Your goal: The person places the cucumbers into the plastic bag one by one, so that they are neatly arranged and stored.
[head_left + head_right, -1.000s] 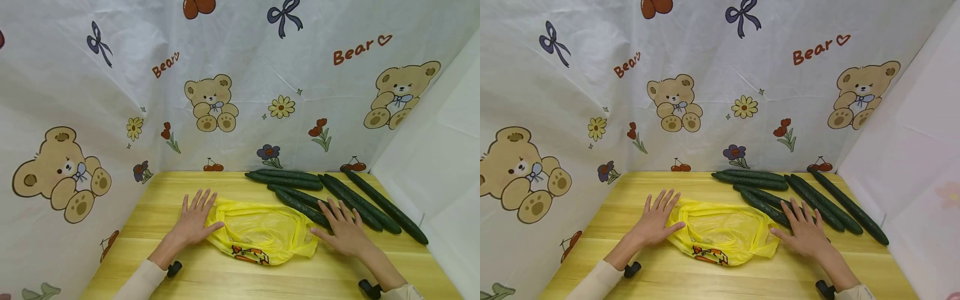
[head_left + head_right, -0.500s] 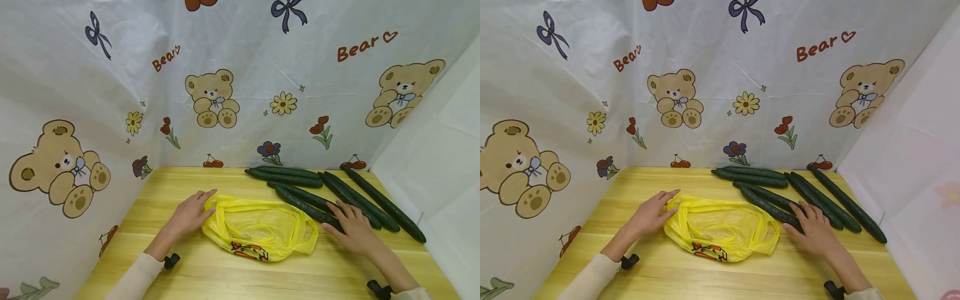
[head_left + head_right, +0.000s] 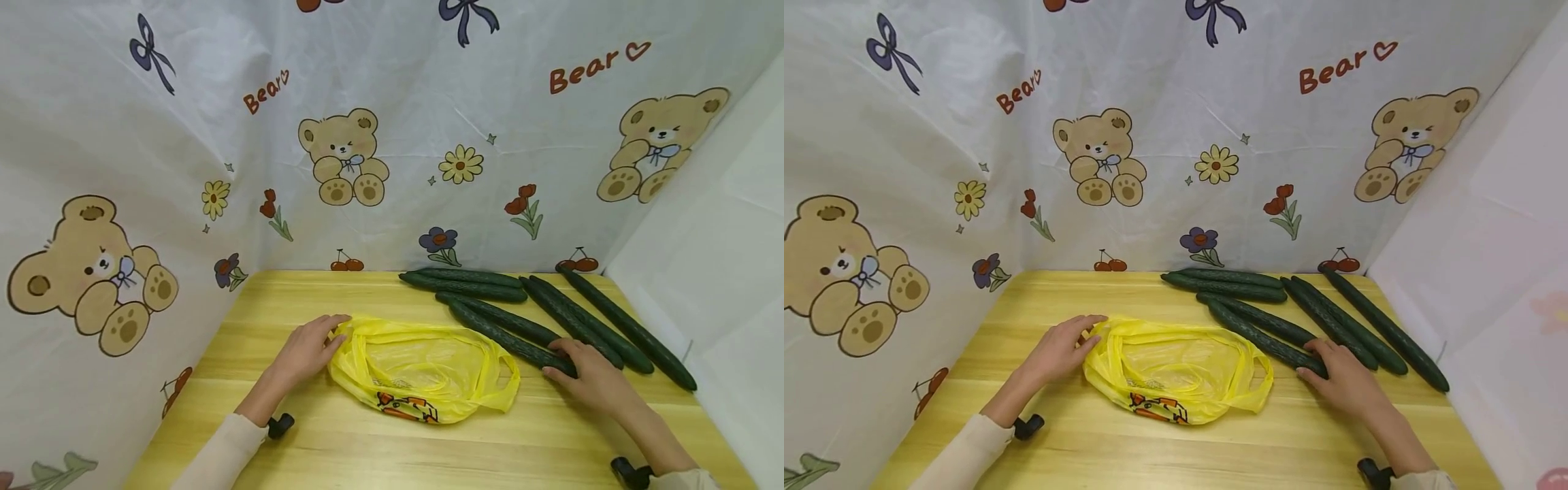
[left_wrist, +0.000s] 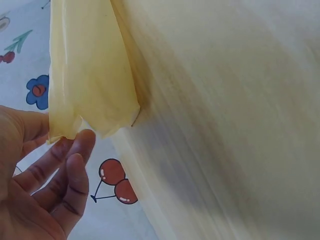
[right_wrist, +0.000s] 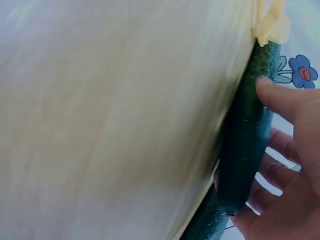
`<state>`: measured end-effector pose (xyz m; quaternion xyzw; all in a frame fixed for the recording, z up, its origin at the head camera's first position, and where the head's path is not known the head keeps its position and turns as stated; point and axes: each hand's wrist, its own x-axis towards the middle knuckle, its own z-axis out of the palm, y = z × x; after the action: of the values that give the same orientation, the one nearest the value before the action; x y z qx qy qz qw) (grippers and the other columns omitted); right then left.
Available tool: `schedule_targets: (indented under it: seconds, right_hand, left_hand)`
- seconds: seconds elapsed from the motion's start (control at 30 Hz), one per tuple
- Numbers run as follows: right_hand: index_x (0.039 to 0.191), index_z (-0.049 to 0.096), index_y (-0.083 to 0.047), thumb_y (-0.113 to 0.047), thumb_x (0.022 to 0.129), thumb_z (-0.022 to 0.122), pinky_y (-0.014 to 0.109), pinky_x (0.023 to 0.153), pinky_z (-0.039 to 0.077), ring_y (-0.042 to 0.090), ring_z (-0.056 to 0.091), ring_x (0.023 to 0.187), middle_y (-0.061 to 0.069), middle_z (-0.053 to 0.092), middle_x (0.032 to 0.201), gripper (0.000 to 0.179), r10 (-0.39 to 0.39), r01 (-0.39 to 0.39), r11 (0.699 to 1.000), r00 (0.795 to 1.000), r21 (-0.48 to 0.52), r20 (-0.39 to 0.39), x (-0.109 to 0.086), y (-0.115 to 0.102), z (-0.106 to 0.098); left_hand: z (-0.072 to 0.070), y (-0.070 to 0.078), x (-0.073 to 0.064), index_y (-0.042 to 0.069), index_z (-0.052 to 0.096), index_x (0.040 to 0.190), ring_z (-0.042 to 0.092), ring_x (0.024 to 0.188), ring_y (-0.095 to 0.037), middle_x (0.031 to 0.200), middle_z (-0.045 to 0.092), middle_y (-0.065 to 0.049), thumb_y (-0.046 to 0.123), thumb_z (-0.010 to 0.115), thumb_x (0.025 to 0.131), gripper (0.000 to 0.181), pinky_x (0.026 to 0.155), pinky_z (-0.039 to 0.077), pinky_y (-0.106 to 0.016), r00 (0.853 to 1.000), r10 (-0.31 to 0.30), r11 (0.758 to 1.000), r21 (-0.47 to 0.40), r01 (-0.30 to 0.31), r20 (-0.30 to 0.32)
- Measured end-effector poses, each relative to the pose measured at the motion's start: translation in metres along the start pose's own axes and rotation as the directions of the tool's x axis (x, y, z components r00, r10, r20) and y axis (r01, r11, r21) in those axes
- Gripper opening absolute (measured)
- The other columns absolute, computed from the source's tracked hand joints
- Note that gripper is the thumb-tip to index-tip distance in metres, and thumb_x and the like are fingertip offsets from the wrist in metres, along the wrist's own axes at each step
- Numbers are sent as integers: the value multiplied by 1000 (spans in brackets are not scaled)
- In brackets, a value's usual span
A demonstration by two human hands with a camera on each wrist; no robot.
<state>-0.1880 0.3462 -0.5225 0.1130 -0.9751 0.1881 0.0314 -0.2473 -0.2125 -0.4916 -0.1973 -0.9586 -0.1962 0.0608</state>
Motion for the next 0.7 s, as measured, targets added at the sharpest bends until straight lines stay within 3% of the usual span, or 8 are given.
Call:
schedule_targets:
  seconds: [0.37, 0.7]
  right_hand:
    - [139, 66, -6, -40, 104, 72, 70, 95, 54, 54, 64, 125, 28, 65, 141, 49, -29, 29, 1000, 1000, 13, 4, 2, 4, 6]
    - [138, 67, -9, -39, 105, 71, 62, 80, 59, 46, 72, 107, 20, 66, 135, 44, -40, 42, 998, 998, 37, -50, 2, 1, -1]
  left_hand:
    - [0, 0, -1, 24, 76, 132, 52, 65, -2, 86, 64, 10, 20, 71, 105, 27, 56, 42, -21, 995, 36, 999, -9, -37, -92]
    - [-6, 2, 2, 21, 80, 119, 45, 59, -3, 87, 64, 12, 18, 69, 105, 17, 53, 39, -22, 979, 74, 995, -48, -85, -192]
